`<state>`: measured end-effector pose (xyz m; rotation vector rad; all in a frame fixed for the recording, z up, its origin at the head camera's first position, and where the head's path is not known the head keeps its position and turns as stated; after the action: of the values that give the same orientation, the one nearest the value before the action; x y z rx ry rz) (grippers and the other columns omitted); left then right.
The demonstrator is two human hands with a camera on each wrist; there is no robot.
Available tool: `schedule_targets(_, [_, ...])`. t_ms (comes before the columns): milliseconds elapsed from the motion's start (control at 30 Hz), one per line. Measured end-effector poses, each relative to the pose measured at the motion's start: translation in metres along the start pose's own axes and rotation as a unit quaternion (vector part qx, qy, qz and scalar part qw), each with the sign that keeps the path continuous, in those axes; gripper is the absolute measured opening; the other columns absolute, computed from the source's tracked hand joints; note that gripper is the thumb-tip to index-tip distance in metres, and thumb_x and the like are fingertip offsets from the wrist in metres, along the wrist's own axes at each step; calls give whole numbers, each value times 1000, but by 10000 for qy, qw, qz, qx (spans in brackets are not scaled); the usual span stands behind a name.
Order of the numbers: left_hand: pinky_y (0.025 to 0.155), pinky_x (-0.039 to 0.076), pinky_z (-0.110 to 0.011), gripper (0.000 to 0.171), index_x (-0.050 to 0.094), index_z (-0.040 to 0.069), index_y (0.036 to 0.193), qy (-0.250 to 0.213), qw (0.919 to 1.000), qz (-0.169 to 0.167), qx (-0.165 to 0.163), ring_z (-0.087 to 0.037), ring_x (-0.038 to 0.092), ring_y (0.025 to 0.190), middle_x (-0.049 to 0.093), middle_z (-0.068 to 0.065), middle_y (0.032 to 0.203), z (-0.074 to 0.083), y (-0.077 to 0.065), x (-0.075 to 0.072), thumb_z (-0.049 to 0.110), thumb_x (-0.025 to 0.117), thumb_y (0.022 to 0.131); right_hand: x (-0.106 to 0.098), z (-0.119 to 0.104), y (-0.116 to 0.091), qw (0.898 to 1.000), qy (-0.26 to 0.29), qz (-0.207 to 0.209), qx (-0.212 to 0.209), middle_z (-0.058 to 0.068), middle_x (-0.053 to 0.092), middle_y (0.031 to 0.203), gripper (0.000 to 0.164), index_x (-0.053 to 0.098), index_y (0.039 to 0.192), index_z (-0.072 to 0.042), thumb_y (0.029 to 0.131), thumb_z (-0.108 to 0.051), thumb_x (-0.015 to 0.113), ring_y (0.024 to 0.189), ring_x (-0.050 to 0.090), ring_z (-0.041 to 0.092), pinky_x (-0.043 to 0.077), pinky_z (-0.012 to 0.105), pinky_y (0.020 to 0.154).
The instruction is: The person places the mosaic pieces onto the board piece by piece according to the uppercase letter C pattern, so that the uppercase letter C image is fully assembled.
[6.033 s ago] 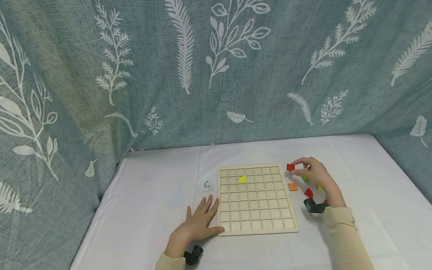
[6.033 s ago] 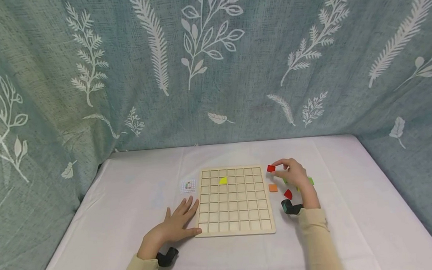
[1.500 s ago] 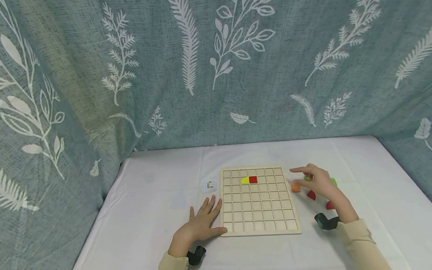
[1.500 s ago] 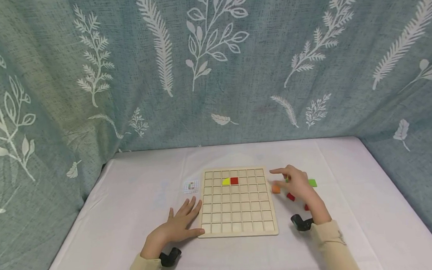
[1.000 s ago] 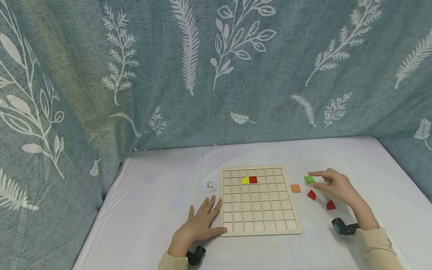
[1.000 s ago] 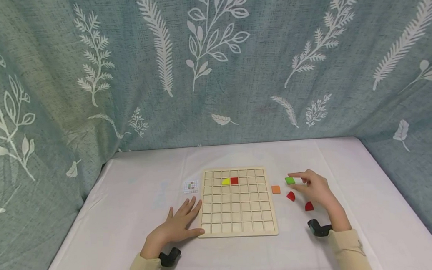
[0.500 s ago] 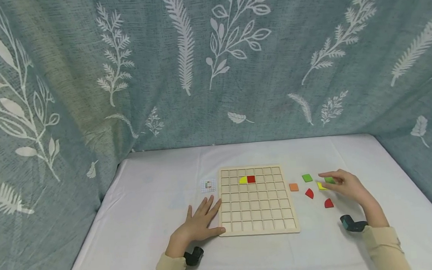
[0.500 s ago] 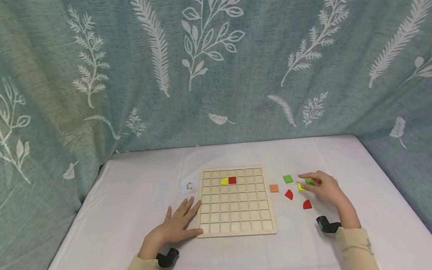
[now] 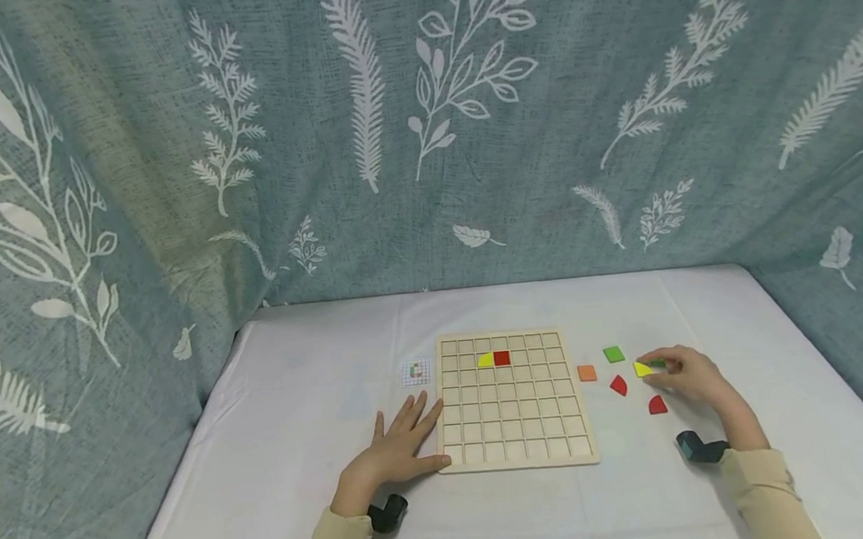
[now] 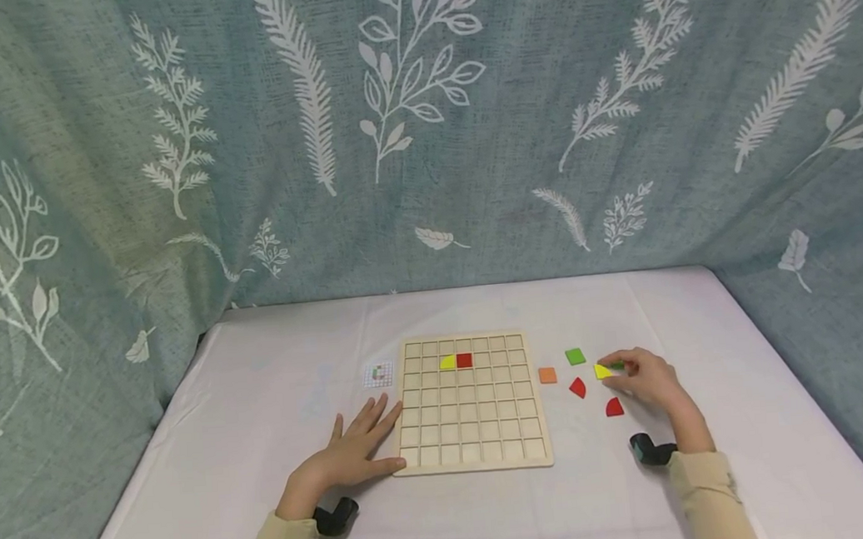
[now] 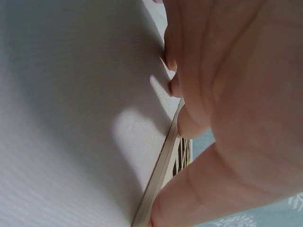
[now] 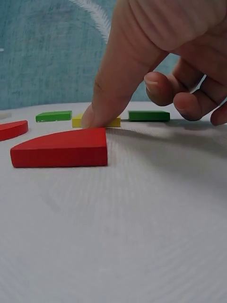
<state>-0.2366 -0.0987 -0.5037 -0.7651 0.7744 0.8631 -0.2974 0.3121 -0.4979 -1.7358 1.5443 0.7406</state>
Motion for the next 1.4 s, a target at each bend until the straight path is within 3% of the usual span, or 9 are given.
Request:
schedule_targets(300, [108,-5,-64,81,26,18,147,-36,9999,28,-91,-33,6,143,13,-10,156,-3,0,2,52,61,82,3,3,0,9998,-56,19,180,5,42,78,36,64,111,-1,80,-18,70,78,40,22,29,30,58])
schedule_targets(767, [107,-4,-65,81,26,16,147,-88,10000,-14,-33,-34,7,143,14,-13,155,3,-4,-3,49,62,83,-6,-13,0,9995,52,284,-99,3,36,70,33,64,111,1,83,-16,69,69,36,19,29,28,54])
schedule_targets(1133, [107,-4,-66,79,26,14,147,-112,9999,9,-13,-36,7,142,14,-15,154,5,-5,-4,46,62,84,-12,-42,-1,9969,100,566,-543,3,36,69,33,65,110,-1,82,-16,70,66,36,17,29,26,52])
schedule_targets(1400, [107,-4,-66,80,26,15,147,-47,10000,-8,-28,-35,7,142,14,-14,155,5,-4,-3,48,61,84,0,-61,1,9962,273,531,-633,4,38,73,31,66,109,-2,81,-17,71,68,35,17,29,27,54])
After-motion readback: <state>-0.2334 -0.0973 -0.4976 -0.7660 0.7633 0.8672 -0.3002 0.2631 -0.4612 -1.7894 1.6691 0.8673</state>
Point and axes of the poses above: each hand's wrist, its own y-axis towards the middle knuckle, its own x-axis out of the palm, z = x × y, the point moved 9 cm from there along y, towards the middle knuckle
